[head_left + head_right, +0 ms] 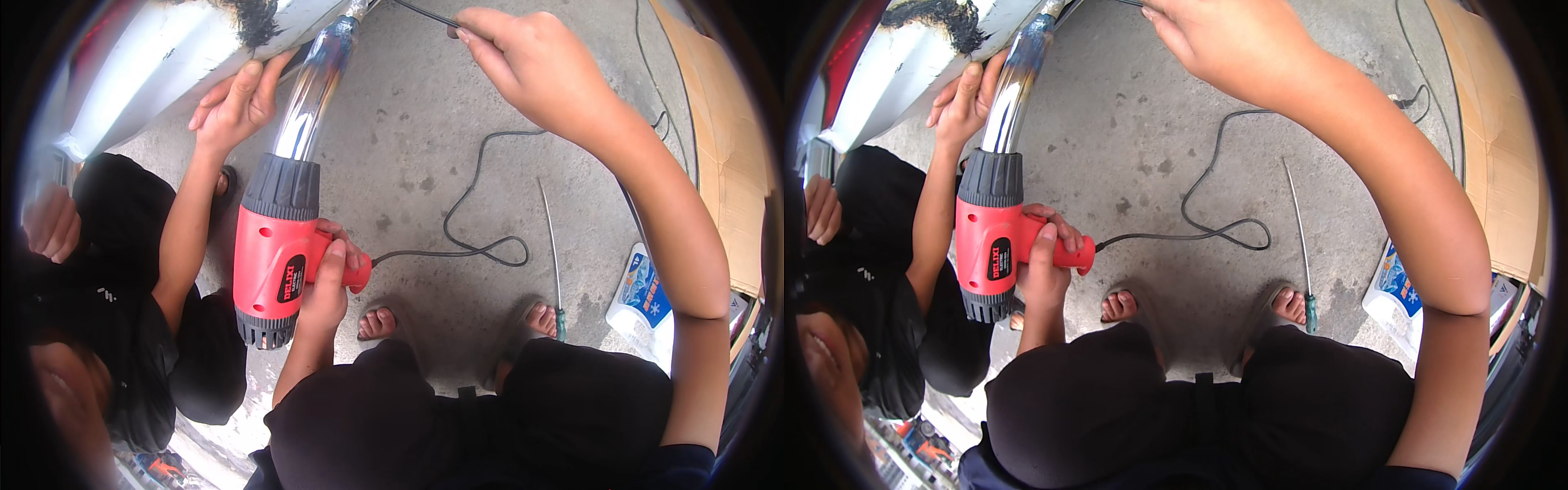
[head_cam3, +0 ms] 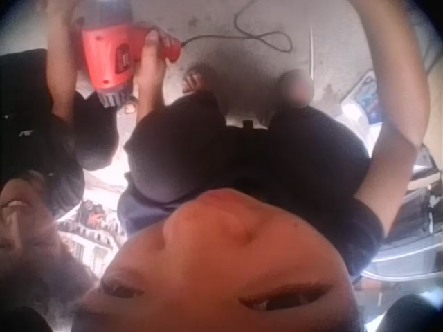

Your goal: The person uses a heat gun to apply heat to a damaged area on the rear bumper of a white car while another person assists by holding the bumper. The person then uses a metal rod to press and smooth the heated section.

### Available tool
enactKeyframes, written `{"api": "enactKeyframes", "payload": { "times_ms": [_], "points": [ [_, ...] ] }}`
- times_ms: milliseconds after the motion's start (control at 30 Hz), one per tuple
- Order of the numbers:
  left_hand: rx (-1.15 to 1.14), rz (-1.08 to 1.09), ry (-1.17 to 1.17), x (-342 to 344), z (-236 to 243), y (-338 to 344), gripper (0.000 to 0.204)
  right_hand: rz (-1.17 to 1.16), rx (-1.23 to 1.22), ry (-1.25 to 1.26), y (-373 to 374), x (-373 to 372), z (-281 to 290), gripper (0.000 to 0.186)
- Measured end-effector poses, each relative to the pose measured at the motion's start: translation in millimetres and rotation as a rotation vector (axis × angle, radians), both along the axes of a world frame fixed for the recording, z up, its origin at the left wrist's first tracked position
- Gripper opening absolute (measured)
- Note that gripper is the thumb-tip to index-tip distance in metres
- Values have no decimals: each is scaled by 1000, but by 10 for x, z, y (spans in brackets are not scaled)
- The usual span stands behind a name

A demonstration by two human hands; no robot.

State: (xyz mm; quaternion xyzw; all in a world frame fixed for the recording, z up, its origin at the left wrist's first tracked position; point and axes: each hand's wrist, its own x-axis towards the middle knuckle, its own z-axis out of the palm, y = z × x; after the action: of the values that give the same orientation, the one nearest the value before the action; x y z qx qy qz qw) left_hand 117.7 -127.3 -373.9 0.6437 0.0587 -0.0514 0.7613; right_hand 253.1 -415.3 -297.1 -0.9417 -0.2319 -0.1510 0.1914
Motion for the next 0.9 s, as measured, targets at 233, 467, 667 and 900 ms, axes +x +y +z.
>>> {"api": "enactKeyframes", "payload": {
  "times_ms": [233,467,667,900],
  "points": [
    [-12,-5,2,-1,27,5,23,-42,-67,-29,82,-20,-13,18],
    [-11,8,10,-13,10,11,23,-25,-52,-24,114,-25,-4,18],
    [-20,-1,11,-14,6,16,23,-34,-55,-22,123,-28,0,19],
    [-18,-5,10,-22,31,14,22,-25,-61,-31,138,-23,-9,19]
  ]
}}
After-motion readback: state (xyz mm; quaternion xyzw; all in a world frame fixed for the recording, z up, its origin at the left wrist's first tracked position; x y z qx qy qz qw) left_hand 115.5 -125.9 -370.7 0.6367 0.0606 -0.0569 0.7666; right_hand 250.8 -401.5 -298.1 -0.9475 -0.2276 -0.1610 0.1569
